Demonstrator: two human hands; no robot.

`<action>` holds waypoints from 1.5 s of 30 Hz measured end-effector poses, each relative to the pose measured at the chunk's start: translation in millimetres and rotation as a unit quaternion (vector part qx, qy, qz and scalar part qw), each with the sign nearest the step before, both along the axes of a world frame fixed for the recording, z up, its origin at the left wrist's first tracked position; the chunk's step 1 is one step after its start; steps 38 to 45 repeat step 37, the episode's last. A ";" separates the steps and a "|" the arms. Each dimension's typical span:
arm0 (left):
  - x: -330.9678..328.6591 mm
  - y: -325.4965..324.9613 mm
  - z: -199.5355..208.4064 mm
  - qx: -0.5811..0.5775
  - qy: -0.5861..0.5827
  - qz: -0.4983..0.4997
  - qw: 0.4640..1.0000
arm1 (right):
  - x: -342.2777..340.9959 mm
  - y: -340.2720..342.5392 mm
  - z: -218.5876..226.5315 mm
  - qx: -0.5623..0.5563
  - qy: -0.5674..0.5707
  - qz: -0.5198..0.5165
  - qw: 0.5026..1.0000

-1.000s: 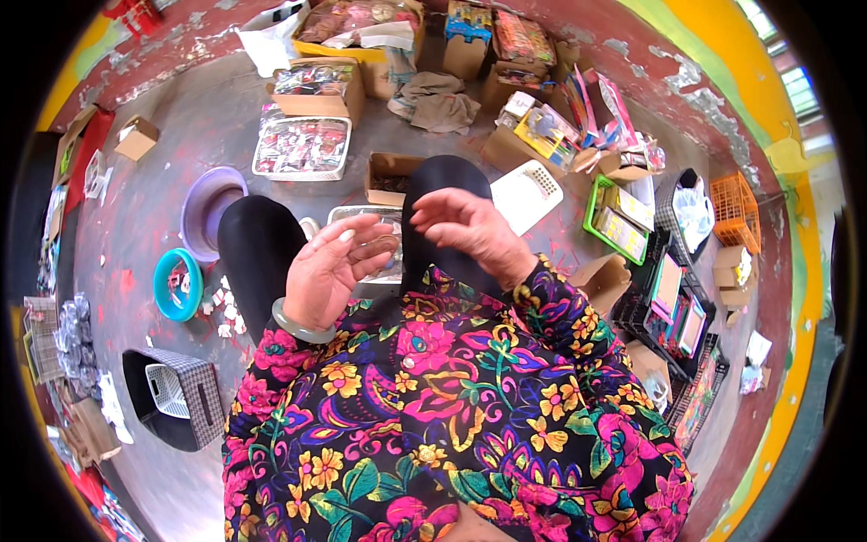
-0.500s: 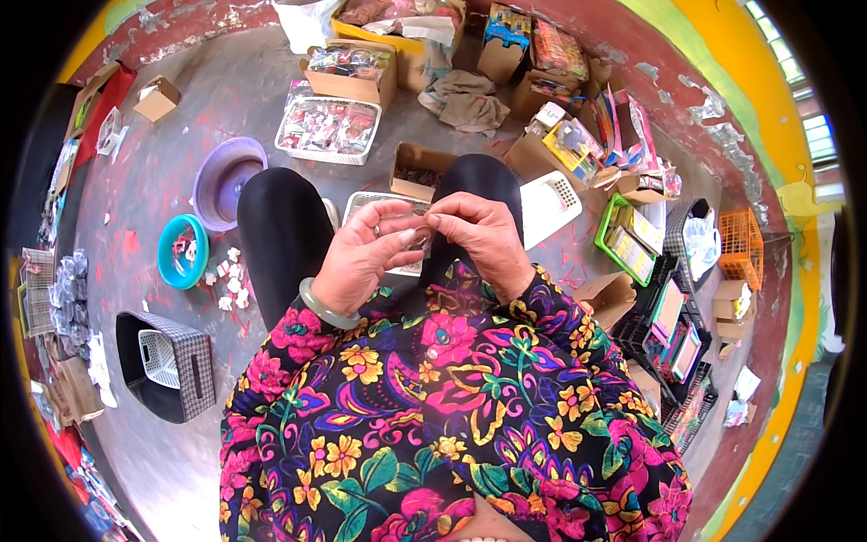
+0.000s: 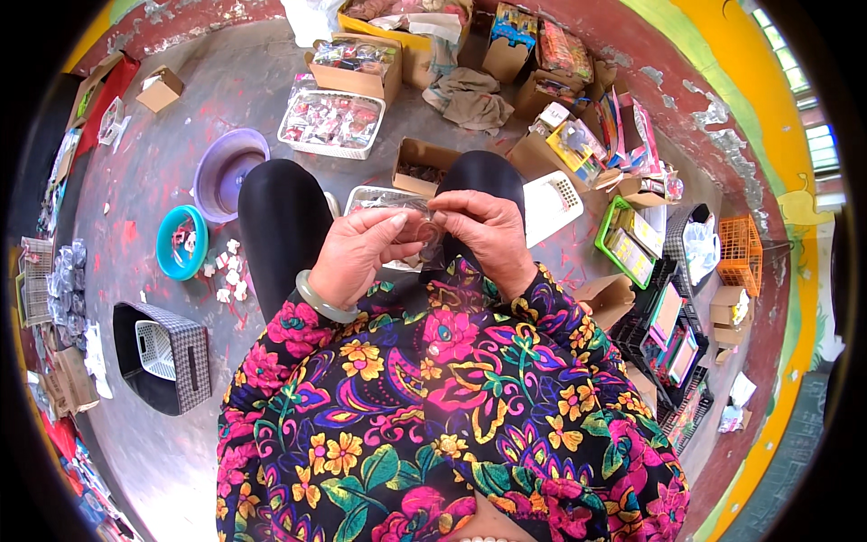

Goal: The person sits on the floor and sorts small items from a white plastic basket into a cardboard box. They pick up individual items, inspect them briefly, and place them into the box. The person handles various small objects, including what appears to be hair accessories or small hardware.

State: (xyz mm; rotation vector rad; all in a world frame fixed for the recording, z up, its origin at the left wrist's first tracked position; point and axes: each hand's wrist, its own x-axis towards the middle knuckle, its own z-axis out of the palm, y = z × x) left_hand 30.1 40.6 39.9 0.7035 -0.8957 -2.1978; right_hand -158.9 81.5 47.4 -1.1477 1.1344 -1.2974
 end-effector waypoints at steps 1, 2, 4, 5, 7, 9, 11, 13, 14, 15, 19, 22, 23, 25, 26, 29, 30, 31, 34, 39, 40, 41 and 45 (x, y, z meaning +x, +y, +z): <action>0.7 -0.6 1.4 0.005 0.006 -0.009 1.000 | -1.2 -0.6 -0.2 -0.017 0.010 0.006 1.000; 1.4 -1.2 1.9 0.011 0.012 -0.019 1.000 | -2.3 -0.9 -0.4 -0.034 0.020 0.011 0.999; 3.0 -2.6 0.6 0.032 0.030 -0.032 0.998 | -3.4 -0.8 0.2 -0.032 0.008 0.018 0.999; 3.6 -3.3 -0.1 0.043 0.039 -0.039 0.998 | -4.1 -0.7 0.4 -0.032 0.002 0.021 0.999; 4.6 -3.4 -1.0 0.059 0.051 -0.038 0.996 | -6.5 -0.7 -0.3 -0.032 -0.009 0.036 0.999; 5.5 -3.8 -2.0 0.064 0.061 -0.041 0.995 | -8.7 -1.3 -2.2 -0.032 -0.021 0.049 0.998; 6.7 -4.3 -3.1 0.058 0.068 -0.049 0.995 | -10.6 -2.3 -5.2 -0.033 -0.035 0.061 0.997; 8.4 -3.9 -3.2 0.064 0.081 -0.040 0.994 | -11.5 -3.7 -3.0 -0.047 -0.005 0.065 0.997; 9.0 -3.5 -2.7 0.067 0.088 -0.035 0.993 | -11.5 -4.4 -1.6 -0.054 0.010 0.068 0.996; 8.7 -4.3 -0.9 0.074 0.092 -0.036 0.992 | -11.9 -5.1 -0.7 -0.067 0.020 0.068 0.995; 7.2 -7.8 2.9 0.090 0.128 -0.043 0.987 | -12.3 -8.0 1.5 -0.123 0.072 0.069 0.987; 4.1 -5.7 8.0 0.070 0.098 -0.025 0.992 | -12.4 -10.1 1.4 -0.155 0.109 0.068 0.980; 2.2 -4.5 9.9 0.060 0.076 -0.015 0.995 | -12.2 -10.3 1.4 -0.163 0.119 0.068 0.977; -1.8 -3.0 10.4 0.057 0.018 -0.003 0.998 | -10.8 -10.1 2.8 -0.156 0.126 0.067 0.977; -2.6 -2.7 10.4 0.056 -0.011 0.003 0.998 | -10.4 -10.0 3.3 -0.153 0.129 0.066 0.978; -1.2 -2.8 4.0 0.048 0.015 0.008 0.999 | -13.7 -10.1 -1.3 -0.157 0.128 0.089 0.975; -1.7 -2.7 3.9 0.030 0.000 0.020 0.999 | -13.5 -10.0 -0.6 -0.117 0.083 0.073 0.987; -2.8 -2.3 4.0 0.012 -0.016 0.032 0.999 | -12.8 -9.6 1.2 -0.077 0.038 0.058 0.995; -4.0 -1.3 1.7 -0.034 -0.054 0.063 0.996 | -13.4 -12.9 9.6 -0.006 -0.008 0.058 0.998; -5.8 0.0 0.2 -0.080 -0.060 0.057 0.993 | -17.0 -19.5 4.3 0.068 0.041 0.122 0.989; -5.8 0.0 0.2 -0.080 -0.060 0.057 0.993 | -17.0 -19.5 4.3 0.068 0.041 0.122 0.989; -5.8 0.0 0.2 -0.080 -0.060 0.057 0.993 | -17.0 -19.5 4.3 0.068 0.041 0.122 0.989; -5.8 0.0 0.2 -0.080 -0.060 0.057 0.993 | -17.0 -19.5 4.3 0.068 0.041 0.122 0.989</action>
